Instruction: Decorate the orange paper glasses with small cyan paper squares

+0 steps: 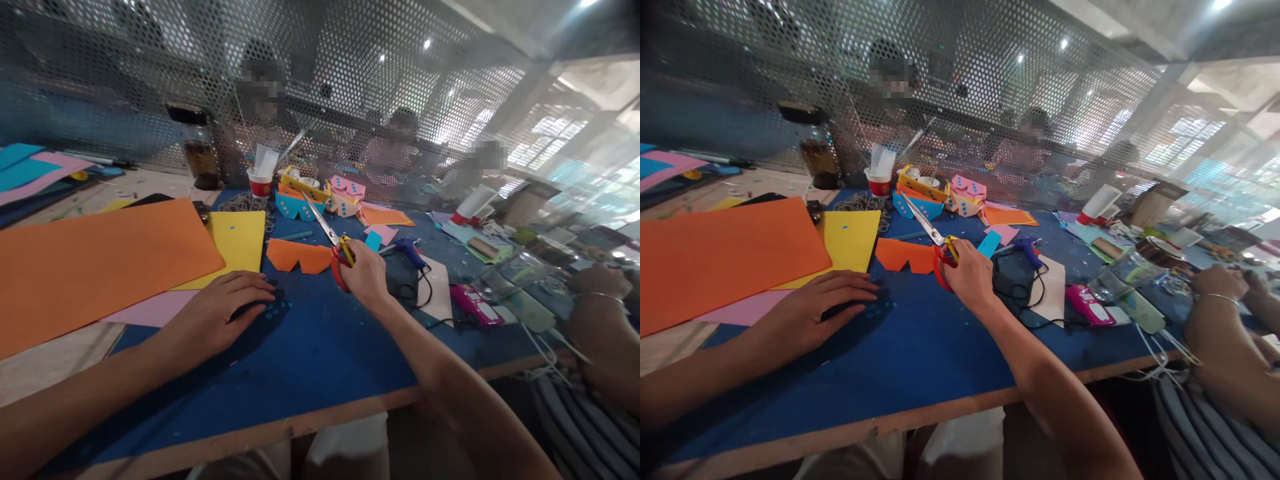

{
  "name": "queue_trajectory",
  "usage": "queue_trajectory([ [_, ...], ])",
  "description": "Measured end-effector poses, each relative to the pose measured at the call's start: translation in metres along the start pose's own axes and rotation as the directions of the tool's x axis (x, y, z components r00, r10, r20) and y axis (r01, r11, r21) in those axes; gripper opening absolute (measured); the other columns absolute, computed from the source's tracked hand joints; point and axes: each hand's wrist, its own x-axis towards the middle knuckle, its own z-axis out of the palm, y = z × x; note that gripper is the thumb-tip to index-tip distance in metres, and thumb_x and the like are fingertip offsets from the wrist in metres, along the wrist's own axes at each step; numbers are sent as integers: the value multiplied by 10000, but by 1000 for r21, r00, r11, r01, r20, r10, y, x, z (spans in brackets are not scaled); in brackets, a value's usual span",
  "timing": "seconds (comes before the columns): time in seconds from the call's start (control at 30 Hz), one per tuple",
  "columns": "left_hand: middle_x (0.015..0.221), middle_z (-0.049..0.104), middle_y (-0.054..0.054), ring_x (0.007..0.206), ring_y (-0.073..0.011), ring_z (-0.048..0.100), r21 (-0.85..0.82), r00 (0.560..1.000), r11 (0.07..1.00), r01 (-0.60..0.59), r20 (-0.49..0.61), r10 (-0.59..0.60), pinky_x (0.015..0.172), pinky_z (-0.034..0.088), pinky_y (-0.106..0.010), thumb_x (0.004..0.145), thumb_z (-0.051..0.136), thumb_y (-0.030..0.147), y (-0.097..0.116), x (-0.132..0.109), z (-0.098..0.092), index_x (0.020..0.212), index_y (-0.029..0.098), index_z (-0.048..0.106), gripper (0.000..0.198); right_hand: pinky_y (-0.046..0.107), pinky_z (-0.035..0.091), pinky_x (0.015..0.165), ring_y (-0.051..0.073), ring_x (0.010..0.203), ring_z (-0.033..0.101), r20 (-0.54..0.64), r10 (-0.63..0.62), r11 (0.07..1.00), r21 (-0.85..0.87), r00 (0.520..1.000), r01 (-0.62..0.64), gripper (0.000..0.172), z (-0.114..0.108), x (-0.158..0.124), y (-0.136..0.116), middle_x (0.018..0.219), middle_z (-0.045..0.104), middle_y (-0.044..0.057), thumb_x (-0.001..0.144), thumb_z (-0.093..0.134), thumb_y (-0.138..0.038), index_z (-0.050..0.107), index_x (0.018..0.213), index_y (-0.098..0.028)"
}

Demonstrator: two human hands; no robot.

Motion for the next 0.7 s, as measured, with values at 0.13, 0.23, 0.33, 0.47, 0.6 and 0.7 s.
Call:
queue_trajectory([
  [0.13,1168,768,-38,1212,-280,639,-10,1000,1000,16,-24,-17,1035,521,-464,982,599,366,-5,-3,1,1119,288,723,200,301,471,822,243,1027,688,120,-86,996,-24,989,90,223,-1,-5,-7,1122,740,63,915,634,-334,676,1103,-221],
  [0.23,1151,771,-34,1146,-272,681,-10,999,1000,12,-37,-13,985,551,-425,988,571,333,-8,-6,2,1095,302,723,189,305,474,823,249,1048,692,226,-196,978,-24,954,206,293,-2,-11,-17,1177,733,59,914,669,-423,673,1130,-225],
  [0.33,1091,790,-11,1010,-247,740,-35,999,999,-34,-16,33,872,600,-347,965,601,339,-7,-6,3,1073,325,733,171,305,477,794,242,971,714,328,-262,957,-29,907,287,330,-2,-18,-28,1155,746,47,943,630,-498,671,1148,-243],
  [0.47,1045,808,16,898,-224,770,-42,995,994,-98,-25,97,793,624,-307,941,617,314,1,-5,1,1092,359,725,191,317,497,808,247,966,718,400,-298,945,-4,867,327,400,0,-24,-36,1151,753,62,945,619,-554,665,1186,-239],
  [0.6,989,814,19,836,-216,774,-77,989,986,-148,-8,147,722,633,-291,928,607,277,6,-6,-1,1092,367,710,213,331,511,848,254,1026,704,437,-320,939,31,841,342,390,-2,-24,-35,1164,744,88,950,629,-509,668,1205,-216],
  [0.7,965,818,11,806,-215,776,-94,988,985,-147,25,150,687,633,-277,924,613,285,5,-6,0,1075,354,722,198,331,511,884,252,1073,686,460,-347,933,80,817,352,417,-7,-21,-34,1188,728,94,937,644,-517,667,1219,-210],
])
